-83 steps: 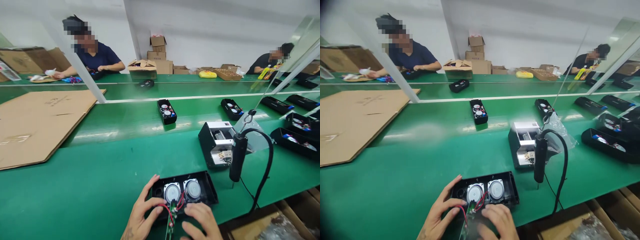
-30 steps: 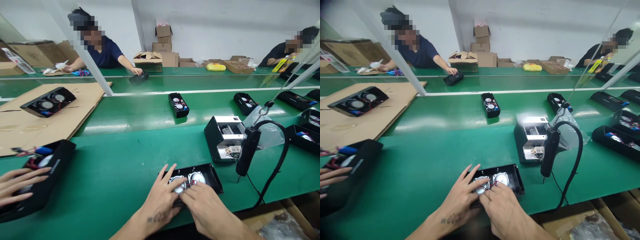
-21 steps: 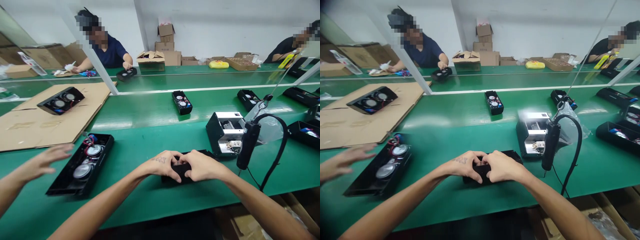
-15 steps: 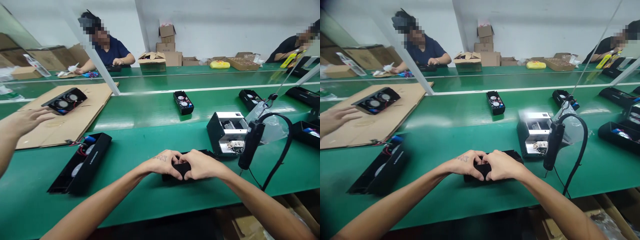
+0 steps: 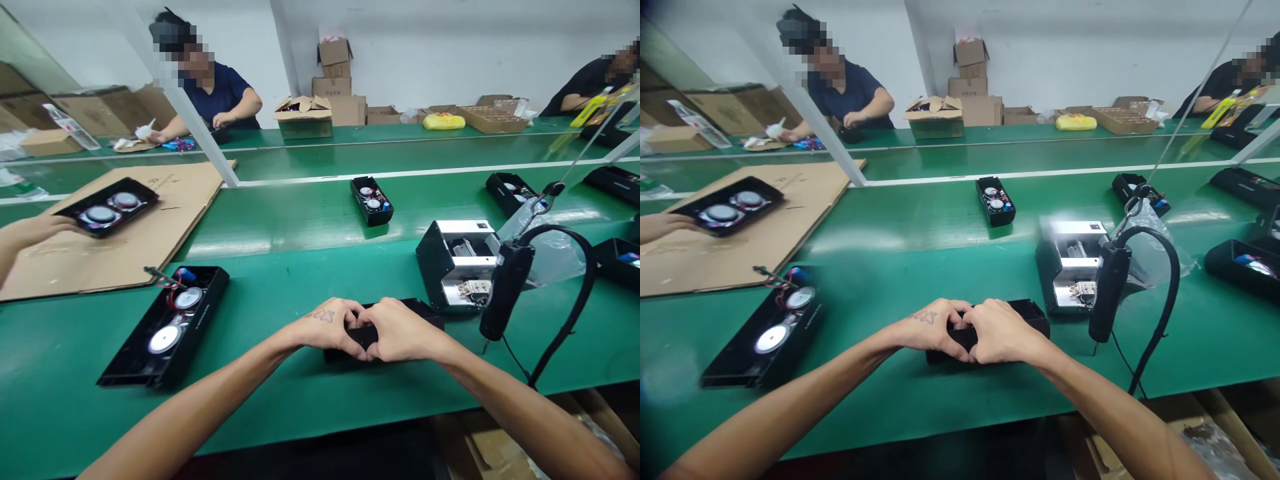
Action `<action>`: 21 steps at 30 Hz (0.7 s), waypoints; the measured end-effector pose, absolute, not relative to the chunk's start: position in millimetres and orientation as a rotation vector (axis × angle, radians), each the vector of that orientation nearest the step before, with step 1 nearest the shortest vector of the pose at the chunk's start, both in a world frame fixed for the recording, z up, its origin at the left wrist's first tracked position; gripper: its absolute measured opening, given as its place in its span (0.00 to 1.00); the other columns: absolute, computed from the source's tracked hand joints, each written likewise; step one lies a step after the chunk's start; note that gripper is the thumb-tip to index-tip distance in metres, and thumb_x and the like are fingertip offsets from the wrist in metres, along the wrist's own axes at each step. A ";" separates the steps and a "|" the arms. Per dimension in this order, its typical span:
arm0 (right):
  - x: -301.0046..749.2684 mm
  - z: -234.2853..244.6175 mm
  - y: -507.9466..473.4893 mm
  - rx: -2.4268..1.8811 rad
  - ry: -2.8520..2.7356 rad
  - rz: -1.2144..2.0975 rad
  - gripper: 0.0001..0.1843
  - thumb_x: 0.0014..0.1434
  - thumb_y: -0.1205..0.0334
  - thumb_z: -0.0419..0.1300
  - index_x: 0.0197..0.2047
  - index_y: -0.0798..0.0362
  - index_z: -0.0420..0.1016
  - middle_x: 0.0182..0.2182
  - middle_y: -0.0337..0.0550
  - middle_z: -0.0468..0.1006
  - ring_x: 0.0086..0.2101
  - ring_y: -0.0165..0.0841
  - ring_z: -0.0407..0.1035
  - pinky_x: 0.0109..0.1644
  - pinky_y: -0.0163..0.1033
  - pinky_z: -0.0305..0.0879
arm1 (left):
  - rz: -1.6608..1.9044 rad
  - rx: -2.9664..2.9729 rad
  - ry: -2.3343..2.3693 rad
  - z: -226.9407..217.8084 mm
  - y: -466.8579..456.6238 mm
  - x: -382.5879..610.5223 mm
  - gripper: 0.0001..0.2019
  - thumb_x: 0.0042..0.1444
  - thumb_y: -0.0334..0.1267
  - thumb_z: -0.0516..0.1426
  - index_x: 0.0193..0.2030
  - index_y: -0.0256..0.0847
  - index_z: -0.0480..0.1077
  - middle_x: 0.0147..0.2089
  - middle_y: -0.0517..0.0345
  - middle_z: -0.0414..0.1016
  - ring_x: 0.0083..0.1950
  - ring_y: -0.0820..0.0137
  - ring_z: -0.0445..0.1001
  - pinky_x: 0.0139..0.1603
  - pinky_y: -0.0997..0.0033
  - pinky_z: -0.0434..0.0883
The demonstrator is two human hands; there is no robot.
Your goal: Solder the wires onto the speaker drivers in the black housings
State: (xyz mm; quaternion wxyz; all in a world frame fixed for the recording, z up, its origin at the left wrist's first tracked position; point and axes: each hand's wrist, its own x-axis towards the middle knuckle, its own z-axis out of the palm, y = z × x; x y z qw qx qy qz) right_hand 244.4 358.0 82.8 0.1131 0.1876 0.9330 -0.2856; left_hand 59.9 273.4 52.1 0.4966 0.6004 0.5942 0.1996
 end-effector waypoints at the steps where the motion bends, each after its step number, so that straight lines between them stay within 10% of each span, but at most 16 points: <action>1: 244.0 83.7 357.7 0.554 2.739 -0.825 0.15 0.51 0.59 0.72 0.44 0.51 0.86 0.31 0.44 0.87 0.34 0.42 0.80 0.31 0.39 0.53 | 0.486 1.450 1.439 52.3 273.2 59.9 0.26 0.36 0.50 0.76 0.16 0.40 0.64 0.46 0.63 0.79 0.37 0.71 0.68 0.34 0.69 0.60; 16: 253.4 65.0 353.2 0.472 2.855 -0.802 0.20 0.51 0.62 0.68 0.48 0.51 0.88 0.27 0.45 0.85 0.32 0.44 0.80 0.34 0.41 0.57 | 0.489 1.538 1.380 49.0 268.5 57.1 0.21 0.45 0.55 0.74 0.20 0.42 0.76 0.56 0.61 0.81 0.46 0.65 0.78 0.41 0.67 0.69; 21: 256.9 57.5 338.9 0.455 2.890 -0.682 0.20 0.54 0.63 0.68 0.50 0.53 0.86 0.32 0.48 0.88 0.37 0.47 0.82 0.44 0.46 0.65 | 0.482 1.696 1.443 42.7 260.2 62.9 0.18 0.47 0.52 0.76 0.23 0.43 0.79 0.56 0.59 0.82 0.59 0.54 0.79 0.60 0.58 0.71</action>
